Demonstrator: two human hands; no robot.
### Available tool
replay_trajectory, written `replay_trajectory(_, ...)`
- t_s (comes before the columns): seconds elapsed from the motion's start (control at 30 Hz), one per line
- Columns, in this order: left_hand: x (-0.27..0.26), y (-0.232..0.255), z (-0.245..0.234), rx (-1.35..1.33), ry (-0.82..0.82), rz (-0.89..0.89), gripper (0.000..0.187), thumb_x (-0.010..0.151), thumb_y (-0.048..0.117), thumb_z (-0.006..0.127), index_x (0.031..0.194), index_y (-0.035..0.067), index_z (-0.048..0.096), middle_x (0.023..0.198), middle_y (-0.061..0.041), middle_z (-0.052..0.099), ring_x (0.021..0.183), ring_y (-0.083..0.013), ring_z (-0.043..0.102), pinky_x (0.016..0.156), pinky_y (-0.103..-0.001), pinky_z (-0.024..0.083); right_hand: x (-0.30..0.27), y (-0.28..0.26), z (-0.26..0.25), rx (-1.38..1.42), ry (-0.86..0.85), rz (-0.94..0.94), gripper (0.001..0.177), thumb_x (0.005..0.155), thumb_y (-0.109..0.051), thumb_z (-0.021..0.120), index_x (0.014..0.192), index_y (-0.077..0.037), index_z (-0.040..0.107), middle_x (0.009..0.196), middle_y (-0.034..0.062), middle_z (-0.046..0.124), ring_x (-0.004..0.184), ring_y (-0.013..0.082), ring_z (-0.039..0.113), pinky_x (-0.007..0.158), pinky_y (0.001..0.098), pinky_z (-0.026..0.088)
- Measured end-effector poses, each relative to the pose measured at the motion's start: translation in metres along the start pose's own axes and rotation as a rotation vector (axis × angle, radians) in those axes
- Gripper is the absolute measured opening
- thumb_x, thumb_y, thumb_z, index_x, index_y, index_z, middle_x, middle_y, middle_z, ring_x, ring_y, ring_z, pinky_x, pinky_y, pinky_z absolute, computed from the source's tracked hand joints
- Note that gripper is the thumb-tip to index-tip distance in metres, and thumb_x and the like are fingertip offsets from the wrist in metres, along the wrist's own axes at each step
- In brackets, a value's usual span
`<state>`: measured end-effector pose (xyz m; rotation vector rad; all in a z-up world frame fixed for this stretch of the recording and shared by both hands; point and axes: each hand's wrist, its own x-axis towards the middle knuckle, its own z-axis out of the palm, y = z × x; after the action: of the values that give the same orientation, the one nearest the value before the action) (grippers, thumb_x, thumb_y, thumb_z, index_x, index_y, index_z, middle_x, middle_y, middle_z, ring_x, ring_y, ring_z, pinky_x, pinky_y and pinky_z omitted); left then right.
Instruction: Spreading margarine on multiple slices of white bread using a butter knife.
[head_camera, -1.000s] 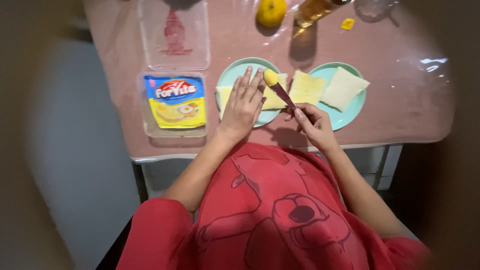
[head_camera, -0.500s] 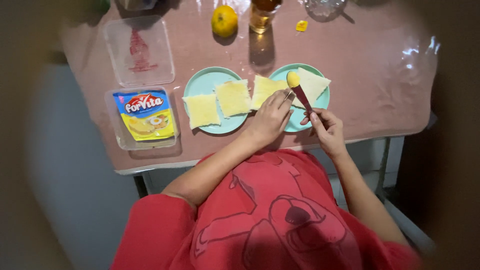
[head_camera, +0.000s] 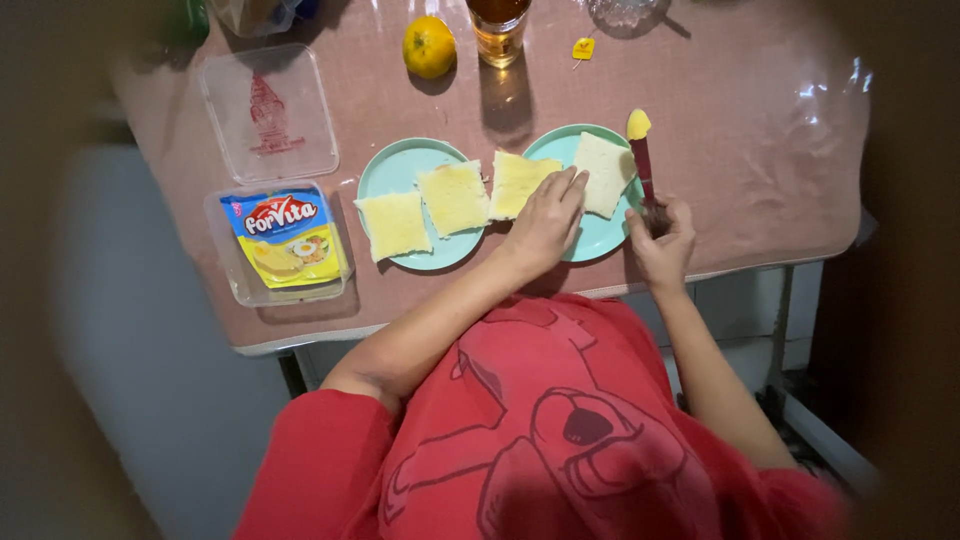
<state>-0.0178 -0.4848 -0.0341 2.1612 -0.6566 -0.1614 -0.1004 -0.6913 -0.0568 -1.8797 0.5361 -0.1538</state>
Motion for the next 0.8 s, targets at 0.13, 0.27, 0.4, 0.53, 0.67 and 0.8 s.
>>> replay_trajectory(0.13, 0.005, -0.001, 0.005, -0.008, -0.042, -0.065, 0.058, 0.090, 0.006, 0.068, 0.143, -0.008, 0.049, 0.142, -0.031, 0.051, 0.131, -0.0462, 0.052, 0.111, -0.050, 0.046, 0.003, -0.002, 0.003, 0.031, 0.018, 0.029, 0.031, 0.094, -0.004, 0.077, 0.120, 0.002, 0.061, 0.100, 0.0016, 0.068, 0.085, 0.0071, 0.061, 0.073, 0.0240, 0.050)
replay_trajectory(0.27, 0.013, 0.002, 0.009, -0.066, 0.020, -0.145, 0.059, 0.091, 0.008, 0.070, 0.142, -0.010, 0.048, 0.139, -0.032, 0.051, 0.127, -0.0468, 0.053, 0.110, -0.049, 0.047, 0.004, 0.002, 0.002, -0.070, -0.019, -0.006, 0.026, 0.096, -0.002, 0.076, 0.118, 0.003, 0.062, 0.098, 0.0016, 0.067, 0.084, 0.0078, 0.062, 0.074, 0.0245, 0.052)
replay_trajectory(0.4, 0.021, 0.007, 0.012, -0.088, 0.035, -0.192, 0.059, 0.090, 0.008, 0.070, 0.142, -0.009, 0.049, 0.130, -0.026, 0.058, 0.119, -0.0433, 0.057, 0.103, -0.048, 0.050, 0.007, 0.013, 0.006, 0.089, -0.019, 0.044, 0.027, 0.095, -0.002, 0.073, 0.119, 0.003, 0.061, 0.096, 0.0001, 0.069, 0.083, 0.0063, 0.063, 0.075, 0.0235, 0.052)
replay_trajectory(0.53, 0.023, 0.012, 0.017, -0.102, 0.023, -0.237, 0.060, 0.089, 0.009, 0.070, 0.142, -0.009, 0.048, 0.128, -0.026, 0.059, 0.116, -0.0428, 0.057, 0.101, -0.048, 0.051, 0.011, 0.028, 0.002, 0.104, -0.036, 0.065, 0.024, 0.095, 0.000, 0.073, 0.117, 0.004, 0.063, 0.092, 0.0007, 0.065, 0.078, 0.0063, 0.056, 0.071, 0.0236, 0.047)
replay_trajectory(0.67, 0.021, 0.010, 0.026, -0.027, 0.025, -0.264, 0.065, 0.087, 0.011, 0.072, 0.142, -0.009, 0.047, 0.130, -0.029, 0.055, 0.117, -0.0444, 0.055, 0.100, -0.049, 0.050, 0.013, 0.020, -0.002, 0.072, -0.083, 0.036, 0.021, 0.096, 0.000, 0.072, 0.114, 0.004, 0.063, 0.095, 0.0016, 0.068, 0.084, 0.0069, 0.062, 0.076, 0.0237, 0.051)
replay_trajectory(0.8, 0.030, 0.009, 0.017, -0.013, -0.078, -0.352, 0.070, 0.086, 0.014, 0.073, 0.145, -0.010, 0.043, 0.122, -0.027, 0.057, 0.112, -0.0426, 0.056, 0.097, -0.050, 0.050, 0.013, 0.019, 0.000, 0.065, -0.088, -0.007, 0.021, 0.096, -0.001, 0.071, 0.114, 0.004, 0.064, 0.099, 0.0033, 0.069, 0.088, 0.0090, 0.064, 0.079, 0.0255, 0.052)
